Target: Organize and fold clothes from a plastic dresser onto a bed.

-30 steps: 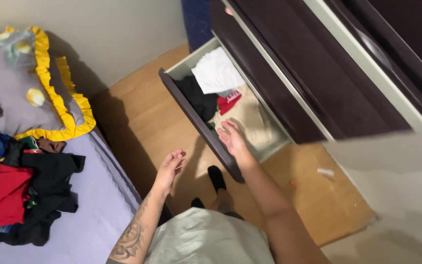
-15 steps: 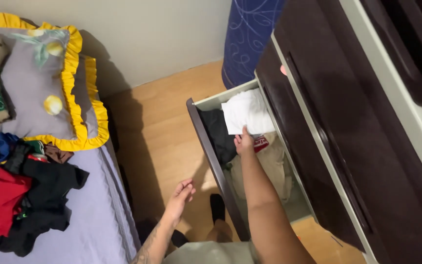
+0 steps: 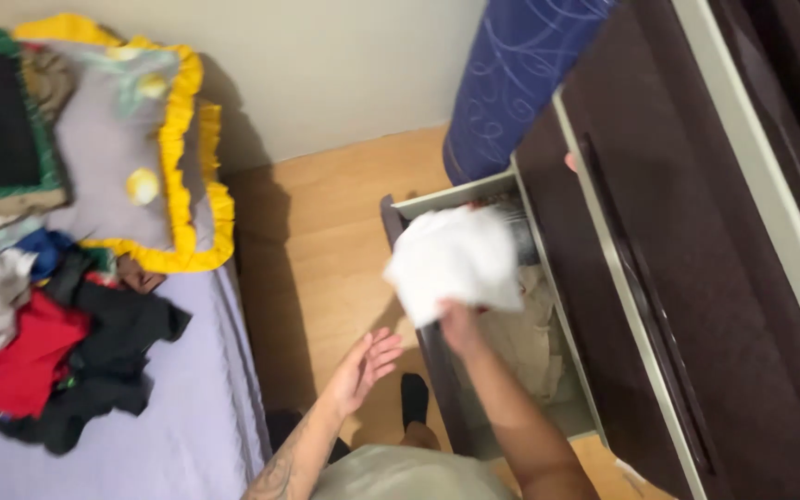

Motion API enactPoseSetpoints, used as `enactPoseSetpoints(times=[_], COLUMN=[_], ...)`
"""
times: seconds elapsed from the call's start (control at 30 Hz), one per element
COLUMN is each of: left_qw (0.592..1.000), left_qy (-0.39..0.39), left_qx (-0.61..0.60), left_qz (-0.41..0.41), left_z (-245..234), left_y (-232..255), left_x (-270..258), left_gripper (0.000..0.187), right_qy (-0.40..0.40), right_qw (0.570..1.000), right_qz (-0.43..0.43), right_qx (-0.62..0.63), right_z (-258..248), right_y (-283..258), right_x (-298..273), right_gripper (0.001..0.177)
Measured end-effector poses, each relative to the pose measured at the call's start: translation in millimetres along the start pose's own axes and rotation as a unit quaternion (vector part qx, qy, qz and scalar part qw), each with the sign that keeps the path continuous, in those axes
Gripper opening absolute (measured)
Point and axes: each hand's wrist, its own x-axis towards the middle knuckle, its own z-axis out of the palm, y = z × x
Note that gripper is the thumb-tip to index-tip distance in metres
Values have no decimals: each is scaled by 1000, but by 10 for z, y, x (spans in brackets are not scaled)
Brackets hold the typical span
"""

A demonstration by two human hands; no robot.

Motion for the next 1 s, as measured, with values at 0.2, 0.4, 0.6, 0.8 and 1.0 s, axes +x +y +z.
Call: enactPoseSetpoints(times=[0.2, 0.4, 0.6, 0.8, 1.0], left_qw=[966, 950, 925, 904, 861], left_qy=[-14, 16, 12, 51, 262], left_qx=[-231, -232, -223, -211, -202], left_qz=[114, 207, 307, 368, 387], left_z=[124, -497, -819, -1009, -1111], left_y=[417, 763, 955, 490, -399], left_x=[-595, -1498, -2612, -3609, -4374], left_gripper=[62, 64, 67, 73, 71], right_qy=[-280, -494, -452, -575, -522], right_qw=[901, 791, 747, 737, 689], right_qz=[-73, -44, 19, 126, 497], right_qx=[-323, -357, -487, -332, -78], right_z=[1453, 2202, 3068, 3529, 3858], right_y=[-271, 13, 204, 447, 868], right_x=[-1349, -1521, -1661, -1243, -1440], right_gripper=[60, 53, 56, 63, 70])
